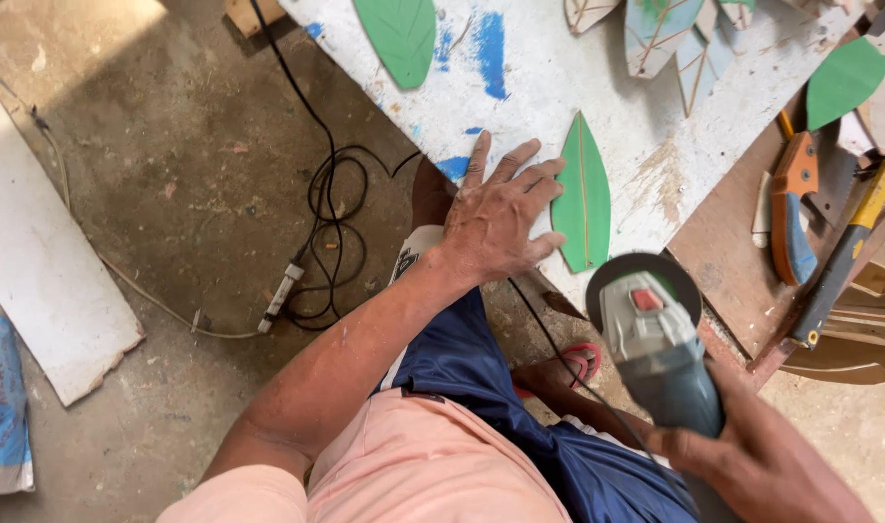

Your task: Grinding the edges of leaf-shaped cutouts using a handheld angle grinder on a workbench

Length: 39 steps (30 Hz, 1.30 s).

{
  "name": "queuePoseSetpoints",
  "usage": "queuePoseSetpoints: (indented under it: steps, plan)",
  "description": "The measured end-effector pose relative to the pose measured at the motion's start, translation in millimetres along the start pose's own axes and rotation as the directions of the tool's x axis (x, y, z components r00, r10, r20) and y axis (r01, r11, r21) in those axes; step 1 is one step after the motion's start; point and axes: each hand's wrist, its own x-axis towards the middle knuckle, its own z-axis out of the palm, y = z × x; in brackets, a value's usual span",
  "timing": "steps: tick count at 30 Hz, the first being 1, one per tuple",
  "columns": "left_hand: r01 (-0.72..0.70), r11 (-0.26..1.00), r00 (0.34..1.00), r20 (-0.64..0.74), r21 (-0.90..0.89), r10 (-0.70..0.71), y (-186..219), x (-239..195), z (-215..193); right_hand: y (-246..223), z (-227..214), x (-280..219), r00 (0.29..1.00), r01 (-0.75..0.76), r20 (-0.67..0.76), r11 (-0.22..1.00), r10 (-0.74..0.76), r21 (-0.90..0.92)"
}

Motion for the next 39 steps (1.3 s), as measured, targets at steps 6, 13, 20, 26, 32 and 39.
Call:
queuePoseSetpoints:
  steps: [6, 13, 20, 26, 32, 39]
  plan:
    - [0.234, 0.968, 0.900, -0.356, -0.088, -0.250, 28.3, 8.3, -9.0, 65.2, 10.0, 24.6, 0.990, 0.027, -0.135, 0.918, 0.028, 0.395]
    - [0.273, 0.939, 0.946, -0.237, 0.208, -0.222, 66.0, 10.9, 39.2, 37.0, -18.3, 12.6, 0.943, 0.099, -0.315, 0.816, 0.105, 0.569]
    - [0.030, 0.999, 0.999, 0.045, 0.013, -0.030, 47.4, -12.4, 6.0, -11.3, -40.0, 16.6, 0.969, 0.057, -0.241, 0.898, 0.056, 0.436]
    - [0.105, 0.986, 0.977, -0.198, 0.130, -0.078, 51.1, -23.2, 15.8, -24.8, -35.2, 47.9, 0.976, 0.195, -0.168, 0.893, -0.137, 0.406]
    - [0.259, 0.945, 0.965, -0.009, 0.200, -0.263, 75.9, -31.5, 19.9, -34.0, -31.0, 49.3, 0.988, 0.096, -0.152, 0.910, -0.037, 0.404]
    - [0.384, 0.921, 0.890, 0.290, -0.063, -0.351, 89.1, -40.9, 14.0, -34.5, -31.7, 45.7, 0.988, 0.111, -0.139, 0.944, -0.071, 0.312]
